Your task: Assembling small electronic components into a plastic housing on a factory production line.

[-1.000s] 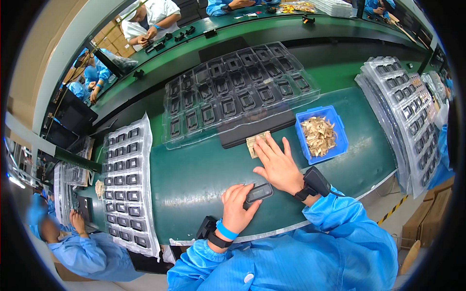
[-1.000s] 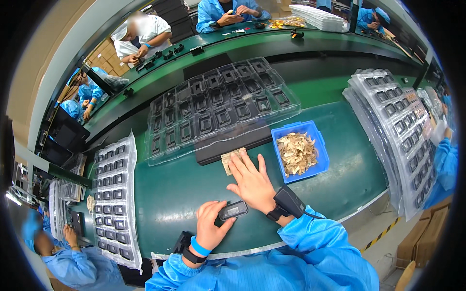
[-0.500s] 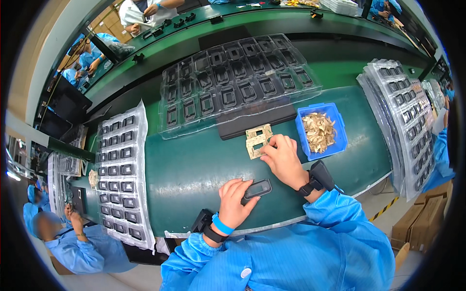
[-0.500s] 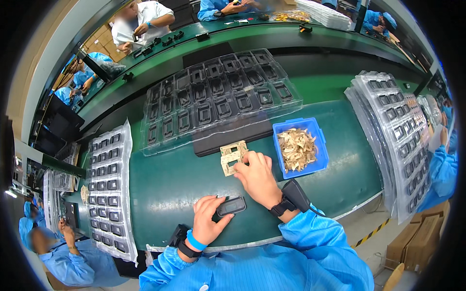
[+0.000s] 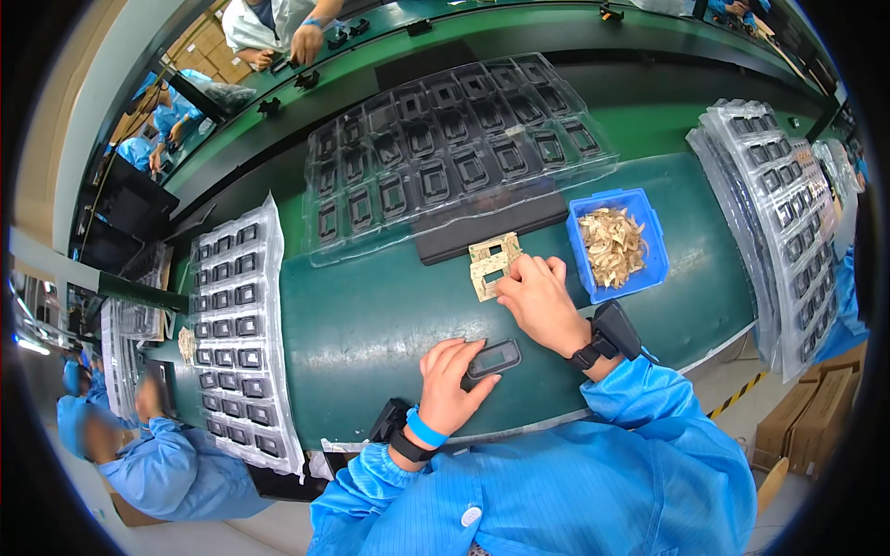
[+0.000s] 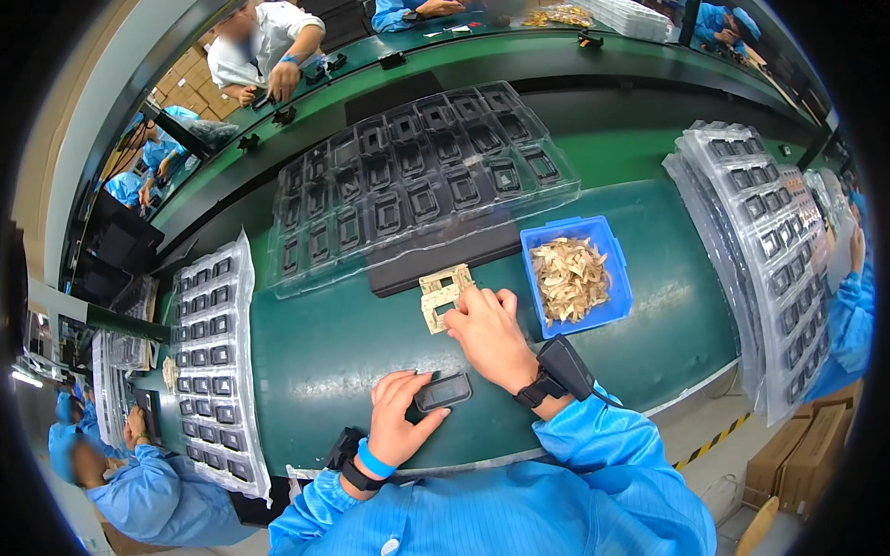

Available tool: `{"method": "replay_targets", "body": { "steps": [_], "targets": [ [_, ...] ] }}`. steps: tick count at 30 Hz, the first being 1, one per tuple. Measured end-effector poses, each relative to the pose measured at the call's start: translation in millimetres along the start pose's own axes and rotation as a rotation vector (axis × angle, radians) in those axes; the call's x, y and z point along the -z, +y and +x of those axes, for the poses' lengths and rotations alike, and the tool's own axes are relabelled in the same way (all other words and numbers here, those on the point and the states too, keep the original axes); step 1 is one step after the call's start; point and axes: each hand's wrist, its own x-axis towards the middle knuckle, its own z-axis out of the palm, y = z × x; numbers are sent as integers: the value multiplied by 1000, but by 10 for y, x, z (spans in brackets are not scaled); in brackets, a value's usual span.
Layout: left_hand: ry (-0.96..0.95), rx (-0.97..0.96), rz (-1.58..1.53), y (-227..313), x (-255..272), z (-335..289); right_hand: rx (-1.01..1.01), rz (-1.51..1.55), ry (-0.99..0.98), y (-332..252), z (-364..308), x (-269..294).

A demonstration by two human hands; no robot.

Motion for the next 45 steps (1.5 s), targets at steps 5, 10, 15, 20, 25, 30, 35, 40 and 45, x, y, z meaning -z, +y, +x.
{"method": "replay_targets", "body": {
  "steps": [5, 10, 15, 20, 25, 30, 35, 40, 45],
  "targets": [
    [11, 86, -109, 26, 106, 176, -6, 15, -6, -2, 8, 22],
    [63, 251, -254, -71, 79, 515, 23, -11, -22, 12, -19, 1],
    [54, 286, -255, -65, 56, 807, 41, -53, -17, -20, -8, 90],
    [-29, 393, -418, -17, -6, 866, -2, 10, 19, -93, -39, 249],
    [18, 335, -462, 147, -73, 829, -136, 164, 156, -194, -42, 340],
    [71, 274, -541, 332, -68, 854, -145, 201, 202, -200, -81, 410],
    [-8, 329, -551, 404, 25, 881, -49, 59, 239, -253, -101, 509],
    [-4, 404, -711, 575, 71, 935, 56, -81, 337, -248, -159, 565],
    [38, 405, -830, 594, 17, 1023, 24, 103, 414, -151, -275, 847]
  ]
}}
